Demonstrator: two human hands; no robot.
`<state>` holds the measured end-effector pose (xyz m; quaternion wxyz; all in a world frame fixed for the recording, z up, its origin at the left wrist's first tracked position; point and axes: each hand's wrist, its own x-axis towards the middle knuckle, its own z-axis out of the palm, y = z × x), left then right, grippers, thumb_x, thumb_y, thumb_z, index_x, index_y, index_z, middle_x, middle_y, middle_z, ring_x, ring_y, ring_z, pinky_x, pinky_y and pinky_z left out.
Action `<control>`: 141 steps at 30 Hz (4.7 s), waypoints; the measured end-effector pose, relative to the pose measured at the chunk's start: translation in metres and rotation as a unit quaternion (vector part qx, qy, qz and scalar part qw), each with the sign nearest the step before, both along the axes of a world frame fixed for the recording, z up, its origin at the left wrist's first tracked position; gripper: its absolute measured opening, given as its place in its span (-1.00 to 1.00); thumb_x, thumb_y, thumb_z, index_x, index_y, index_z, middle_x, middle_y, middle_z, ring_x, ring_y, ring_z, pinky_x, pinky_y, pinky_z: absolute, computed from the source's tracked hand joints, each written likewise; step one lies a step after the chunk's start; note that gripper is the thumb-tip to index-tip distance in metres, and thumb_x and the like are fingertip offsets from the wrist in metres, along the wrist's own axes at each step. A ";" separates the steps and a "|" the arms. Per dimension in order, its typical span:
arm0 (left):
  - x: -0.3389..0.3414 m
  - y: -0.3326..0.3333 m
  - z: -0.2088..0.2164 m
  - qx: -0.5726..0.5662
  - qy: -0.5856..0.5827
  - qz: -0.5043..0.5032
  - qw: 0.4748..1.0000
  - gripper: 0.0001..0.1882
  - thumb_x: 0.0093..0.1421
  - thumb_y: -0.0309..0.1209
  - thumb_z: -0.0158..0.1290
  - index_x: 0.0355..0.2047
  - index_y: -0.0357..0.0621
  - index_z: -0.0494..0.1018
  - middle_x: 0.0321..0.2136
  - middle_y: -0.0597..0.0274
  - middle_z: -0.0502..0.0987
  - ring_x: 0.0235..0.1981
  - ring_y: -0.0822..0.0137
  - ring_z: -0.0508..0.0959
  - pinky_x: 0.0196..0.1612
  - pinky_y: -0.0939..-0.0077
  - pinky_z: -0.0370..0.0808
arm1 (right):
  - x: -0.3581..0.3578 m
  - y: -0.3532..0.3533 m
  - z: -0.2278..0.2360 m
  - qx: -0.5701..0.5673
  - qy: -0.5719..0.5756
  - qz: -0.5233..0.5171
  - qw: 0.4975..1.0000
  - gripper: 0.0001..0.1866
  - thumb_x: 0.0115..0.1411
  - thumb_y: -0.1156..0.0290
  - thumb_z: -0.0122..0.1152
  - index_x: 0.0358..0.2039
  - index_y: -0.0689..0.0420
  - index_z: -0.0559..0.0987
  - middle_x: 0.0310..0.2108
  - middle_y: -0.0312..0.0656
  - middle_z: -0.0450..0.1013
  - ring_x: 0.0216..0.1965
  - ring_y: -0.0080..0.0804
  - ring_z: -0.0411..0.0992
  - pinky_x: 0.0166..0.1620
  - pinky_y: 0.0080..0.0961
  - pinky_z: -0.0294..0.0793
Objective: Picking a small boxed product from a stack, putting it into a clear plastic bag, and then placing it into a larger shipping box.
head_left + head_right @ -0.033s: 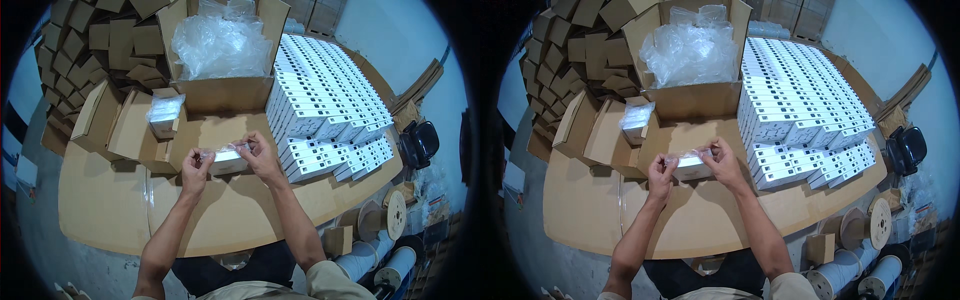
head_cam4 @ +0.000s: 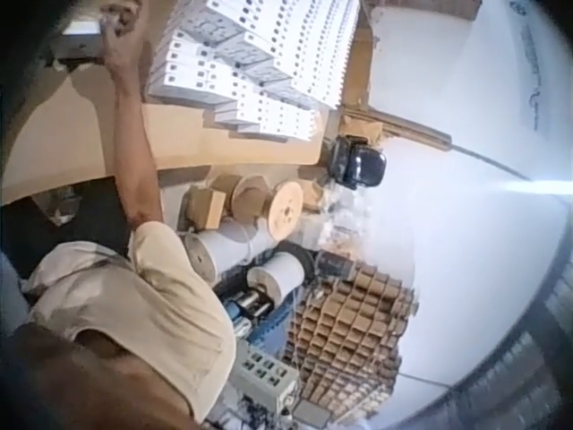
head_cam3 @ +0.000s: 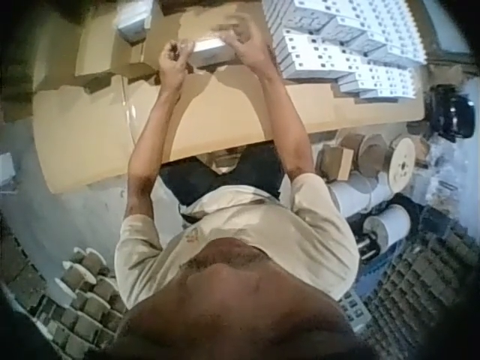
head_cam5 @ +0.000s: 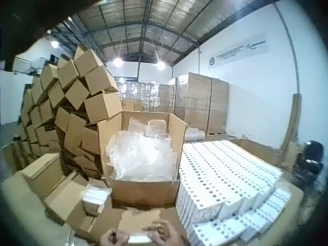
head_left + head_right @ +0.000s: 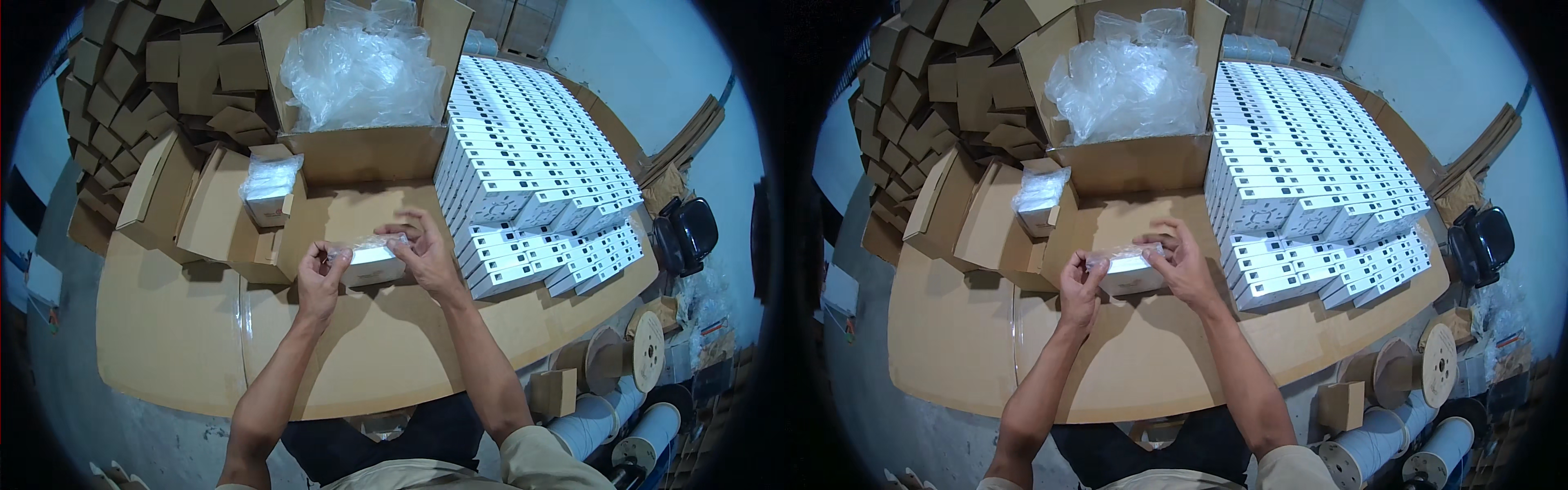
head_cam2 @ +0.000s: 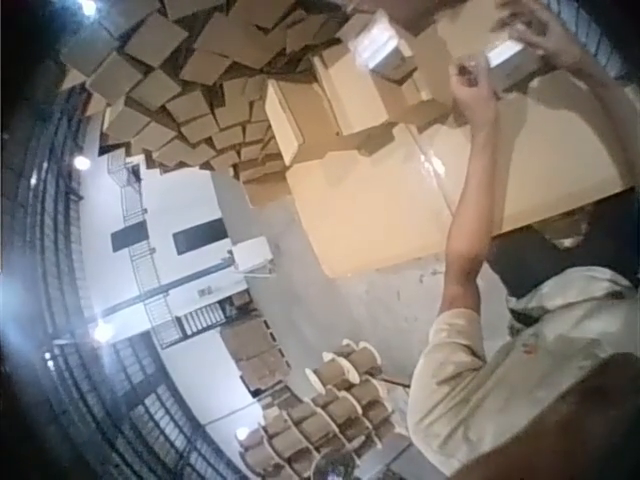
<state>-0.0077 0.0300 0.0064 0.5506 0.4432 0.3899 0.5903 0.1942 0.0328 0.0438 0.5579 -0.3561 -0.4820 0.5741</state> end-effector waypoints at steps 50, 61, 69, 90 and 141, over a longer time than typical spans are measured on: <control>-0.008 -0.005 0.018 0.125 0.303 -0.063 0.943 -0.72 0.38 -0.27 0.11 -0.09 -0.24 0.47 -0.33 0.13 0.54 -0.39 0.34 0.49 -0.28 0.41 0.44 | 0.017 -0.001 0.023 0.251 -0.399 0.010 0.882 -0.72 0.21 0.44 0.35 -0.06 0.17 0.65 -0.25 -0.12 0.60 -0.34 -0.30 0.53 -0.25 -0.37 0.49; -0.002 -0.029 0.012 0.106 0.361 -0.025 0.926 -0.46 0.37 -0.28 0.11 0.24 -0.30 0.25 -0.01 -0.11 0.47 0.00 0.09 0.51 0.09 0.26 0.44 | 0.019 -0.003 0.046 0.223 -0.512 0.037 0.829 -0.74 0.21 0.45 0.33 -0.11 0.26 0.63 -0.29 0.07 0.60 -0.30 -0.02 0.57 -0.18 -0.24 0.53; -0.011 -0.082 0.009 0.174 0.656 -0.008 0.734 -0.16 0.31 -0.11 0.08 0.38 -0.43 0.03 0.36 -0.27 0.14 0.42 -0.16 0.10 0.45 -0.07 -0.01 | 0.013 0.010 0.059 0.151 -0.435 -0.046 0.886 -0.75 0.23 0.46 0.32 -0.12 0.33 0.61 -0.33 0.07 0.61 -0.33 -0.21 0.60 -0.22 -0.36 0.56; -0.027 -0.099 0.014 0.157 0.595 0.034 0.788 -0.37 0.23 -0.22 0.14 0.24 -0.26 0.32 0.27 -0.03 0.32 0.35 -0.04 0.25 0.41 0.02 0.12 | -0.125 0.117 0.044 0.240 -0.224 0.057 0.943 -0.78 0.38 0.54 0.08 0.00 0.30 0.37 -0.24 0.03 0.53 -0.19 -0.29 0.55 -0.07 -0.35 0.54; -0.026 -0.095 0.016 0.158 0.568 0.019 0.807 -0.38 0.16 -0.32 0.18 0.20 -0.33 0.36 0.23 -0.10 0.37 0.29 -0.13 0.30 0.36 0.03 0.20 | -0.121 0.051 0.092 0.369 -0.503 -0.114 0.773 -0.49 0.09 0.42 0.36 0.06 0.21 0.46 0.07 0.05 0.35 0.11 0.03 0.35 0.14 -0.10 0.40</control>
